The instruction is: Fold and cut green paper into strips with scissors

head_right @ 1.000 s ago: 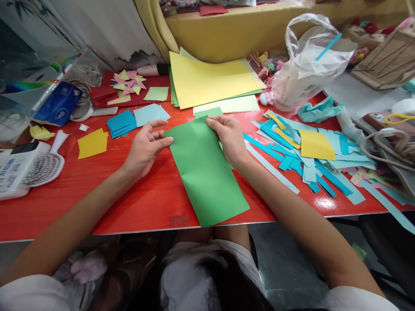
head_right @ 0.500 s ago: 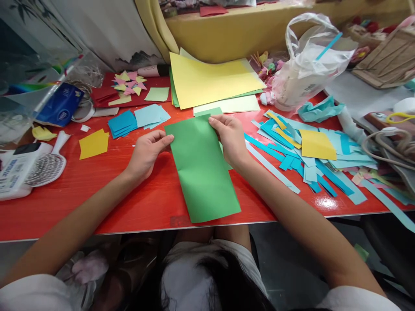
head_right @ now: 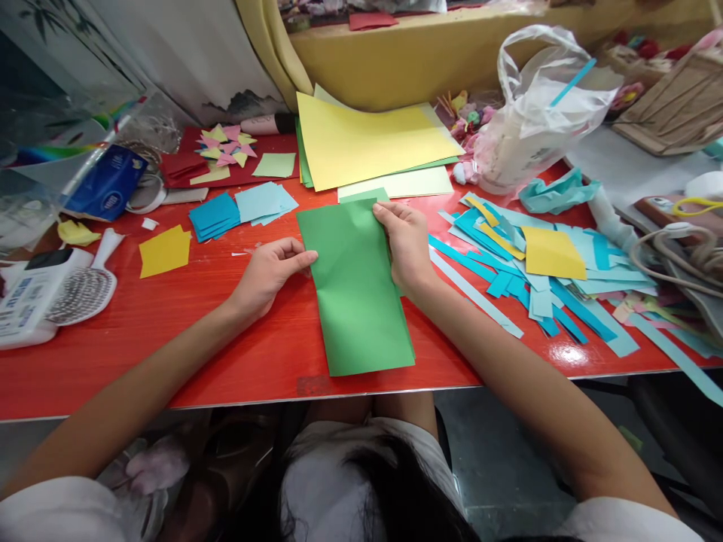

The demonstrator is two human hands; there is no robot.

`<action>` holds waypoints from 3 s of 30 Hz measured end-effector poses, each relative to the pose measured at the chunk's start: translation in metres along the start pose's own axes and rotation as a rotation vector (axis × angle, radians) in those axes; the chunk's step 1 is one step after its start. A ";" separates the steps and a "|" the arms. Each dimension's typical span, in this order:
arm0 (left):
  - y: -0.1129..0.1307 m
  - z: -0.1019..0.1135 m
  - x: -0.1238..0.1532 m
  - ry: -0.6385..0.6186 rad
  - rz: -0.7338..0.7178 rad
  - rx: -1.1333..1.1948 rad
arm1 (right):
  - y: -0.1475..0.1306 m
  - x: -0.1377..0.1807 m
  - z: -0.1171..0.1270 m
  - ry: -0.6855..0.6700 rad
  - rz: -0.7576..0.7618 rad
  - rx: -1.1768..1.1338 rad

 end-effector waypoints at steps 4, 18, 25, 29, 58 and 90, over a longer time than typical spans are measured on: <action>-0.001 -0.001 0.001 -0.041 0.033 0.044 | -0.001 -0.008 0.003 -0.044 -0.008 0.105; -0.003 0.006 -0.006 -0.025 0.002 0.074 | -0.051 0.006 -0.102 -0.586 0.584 0.888; -0.002 0.010 -0.007 0.024 -0.091 0.097 | -0.101 -0.029 -0.114 -0.300 0.682 0.846; 0.000 0.004 -0.001 0.002 -0.066 0.122 | -0.096 -0.034 -0.116 -0.604 0.602 0.949; 0.001 0.004 0.000 -0.075 -0.162 -0.057 | -0.169 -0.037 -0.097 -0.067 0.963 1.120; -0.017 0.040 -0.034 0.104 0.011 0.172 | -0.030 -0.018 -0.028 -0.233 0.205 0.335</action>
Point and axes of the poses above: each hand's wrist, its own x-axis away from the middle knuckle, its own z-axis out of the back of the hand, y = z × x, the point moved 6 cm from there along -x, towards the middle knuckle, and after that the axes turned 7 degrees about y, right-handed, at the moved point
